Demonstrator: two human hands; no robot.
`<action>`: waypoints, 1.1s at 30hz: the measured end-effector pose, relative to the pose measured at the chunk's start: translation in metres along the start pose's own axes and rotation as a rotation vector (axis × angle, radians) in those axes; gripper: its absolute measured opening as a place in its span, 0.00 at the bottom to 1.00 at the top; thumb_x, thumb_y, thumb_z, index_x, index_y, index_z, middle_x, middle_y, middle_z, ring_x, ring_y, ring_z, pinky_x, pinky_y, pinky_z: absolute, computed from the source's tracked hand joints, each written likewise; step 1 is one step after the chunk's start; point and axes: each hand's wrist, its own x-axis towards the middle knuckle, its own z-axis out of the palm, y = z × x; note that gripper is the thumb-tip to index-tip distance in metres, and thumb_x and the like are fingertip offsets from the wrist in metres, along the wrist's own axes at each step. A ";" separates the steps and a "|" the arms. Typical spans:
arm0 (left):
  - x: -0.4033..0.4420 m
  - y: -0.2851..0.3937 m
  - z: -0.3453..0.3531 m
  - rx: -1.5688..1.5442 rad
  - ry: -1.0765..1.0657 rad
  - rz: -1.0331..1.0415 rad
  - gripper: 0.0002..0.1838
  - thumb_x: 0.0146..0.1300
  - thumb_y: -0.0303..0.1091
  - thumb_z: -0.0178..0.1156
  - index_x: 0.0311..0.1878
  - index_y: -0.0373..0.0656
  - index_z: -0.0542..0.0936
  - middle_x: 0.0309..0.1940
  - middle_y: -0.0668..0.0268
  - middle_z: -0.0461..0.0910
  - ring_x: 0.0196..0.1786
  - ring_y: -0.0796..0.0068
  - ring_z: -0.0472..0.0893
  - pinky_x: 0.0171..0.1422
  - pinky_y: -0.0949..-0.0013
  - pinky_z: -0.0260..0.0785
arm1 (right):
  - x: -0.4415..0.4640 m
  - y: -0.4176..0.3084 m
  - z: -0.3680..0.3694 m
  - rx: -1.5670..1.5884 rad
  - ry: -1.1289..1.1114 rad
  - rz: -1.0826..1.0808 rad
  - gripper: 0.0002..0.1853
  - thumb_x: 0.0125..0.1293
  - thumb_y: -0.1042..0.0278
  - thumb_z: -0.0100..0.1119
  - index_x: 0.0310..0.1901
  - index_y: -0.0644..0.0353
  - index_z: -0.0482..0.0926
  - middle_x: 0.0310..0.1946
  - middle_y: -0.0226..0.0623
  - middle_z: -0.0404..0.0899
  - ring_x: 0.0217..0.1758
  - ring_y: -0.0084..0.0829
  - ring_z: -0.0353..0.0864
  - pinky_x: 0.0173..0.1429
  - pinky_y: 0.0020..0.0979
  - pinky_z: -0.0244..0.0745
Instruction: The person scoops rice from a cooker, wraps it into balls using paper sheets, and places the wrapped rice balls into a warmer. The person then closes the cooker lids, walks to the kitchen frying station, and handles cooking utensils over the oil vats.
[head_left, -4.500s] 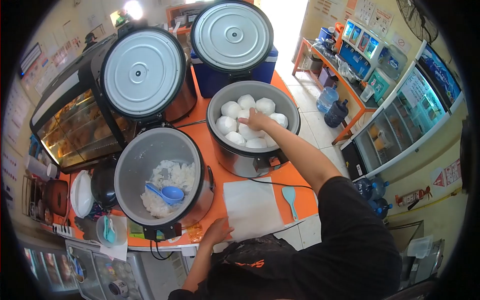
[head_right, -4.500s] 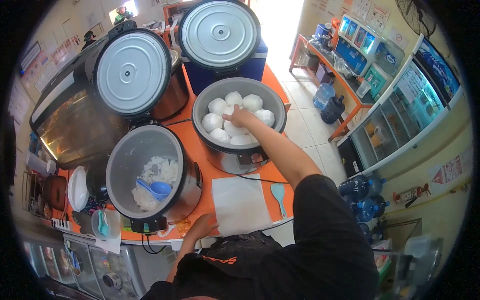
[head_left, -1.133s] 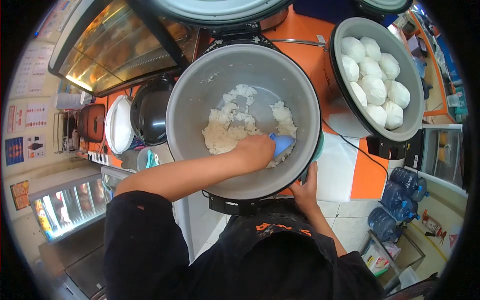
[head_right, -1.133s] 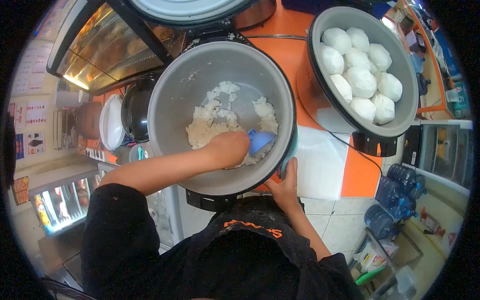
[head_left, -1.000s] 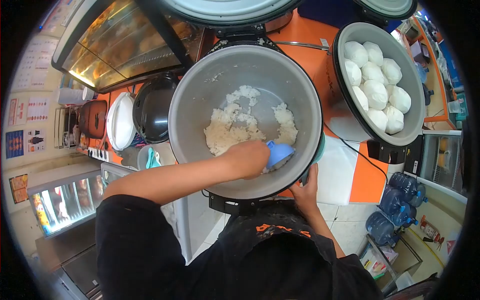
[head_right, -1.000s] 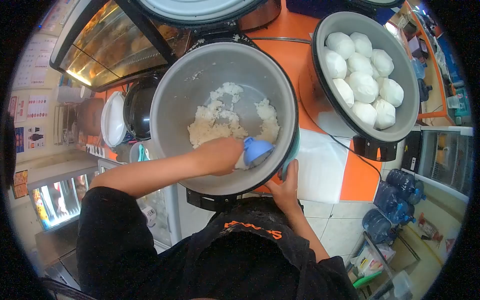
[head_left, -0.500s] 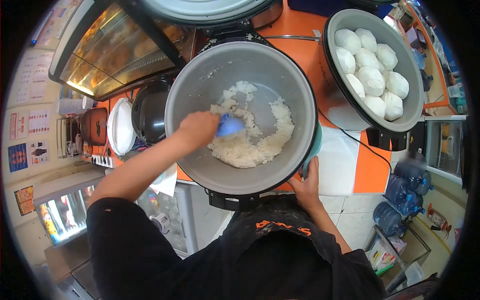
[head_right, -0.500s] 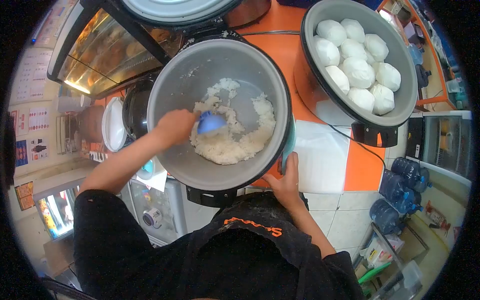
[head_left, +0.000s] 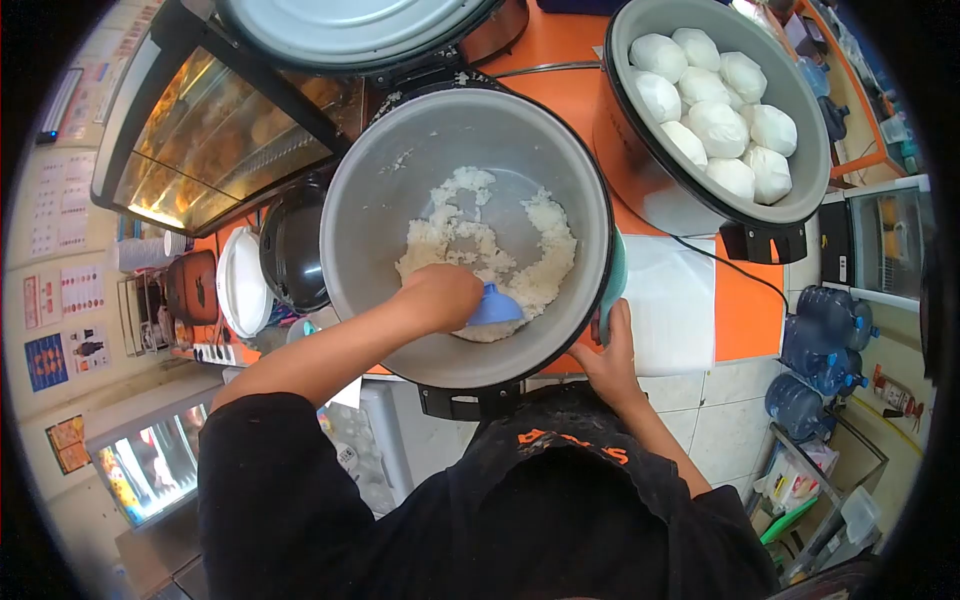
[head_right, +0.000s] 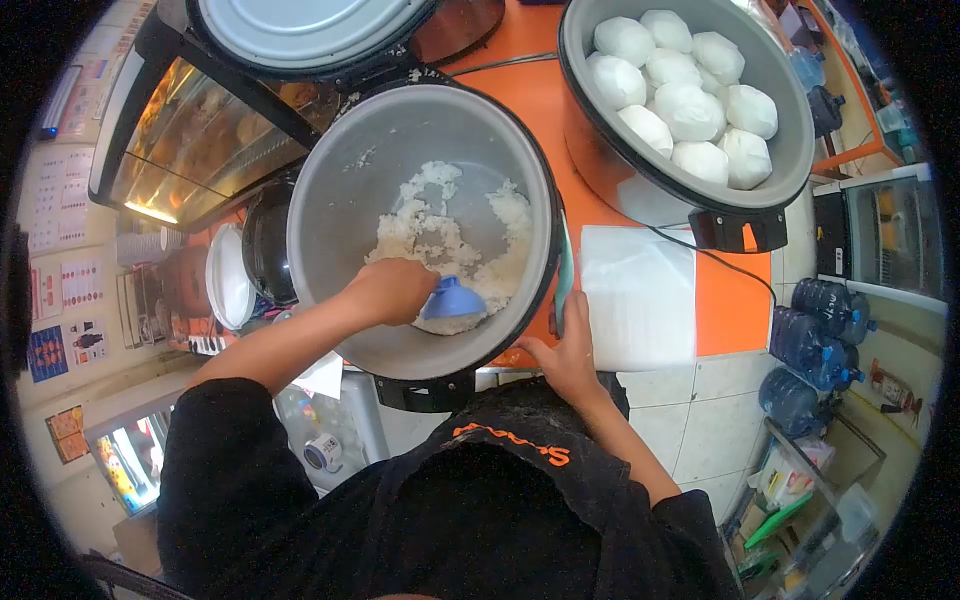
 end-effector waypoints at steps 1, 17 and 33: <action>-0.003 0.002 0.000 -0.019 0.004 0.016 0.24 0.59 0.25 0.63 0.61 0.42 0.79 0.42 0.50 0.86 0.49 0.48 0.86 0.50 0.47 0.79 | 0.000 0.001 0.000 -0.004 0.007 -0.008 0.29 0.52 0.72 0.77 0.50 0.61 0.67 0.39 0.31 0.58 0.38 0.27 0.61 0.44 0.28 0.64; -0.118 -0.063 0.013 -1.744 0.004 0.084 0.30 0.69 0.30 0.60 0.74 0.43 0.70 0.27 0.75 0.68 0.17 0.92 0.60 0.18 0.81 0.50 | 0.006 -0.100 -0.062 -0.307 -0.028 -0.335 0.34 0.71 0.82 0.52 0.78 0.69 0.57 0.42 0.49 0.72 0.42 0.47 0.75 0.50 0.39 0.74; -0.110 -0.003 0.066 -1.791 0.683 0.138 0.33 0.70 0.31 0.59 0.76 0.37 0.65 0.27 0.74 0.70 0.16 0.90 0.62 0.16 0.80 0.53 | 0.051 -0.181 0.046 -0.895 -0.209 -0.690 0.33 0.61 0.80 0.56 0.71 0.64 0.69 0.43 0.45 0.73 0.38 0.45 0.84 0.37 0.44 0.81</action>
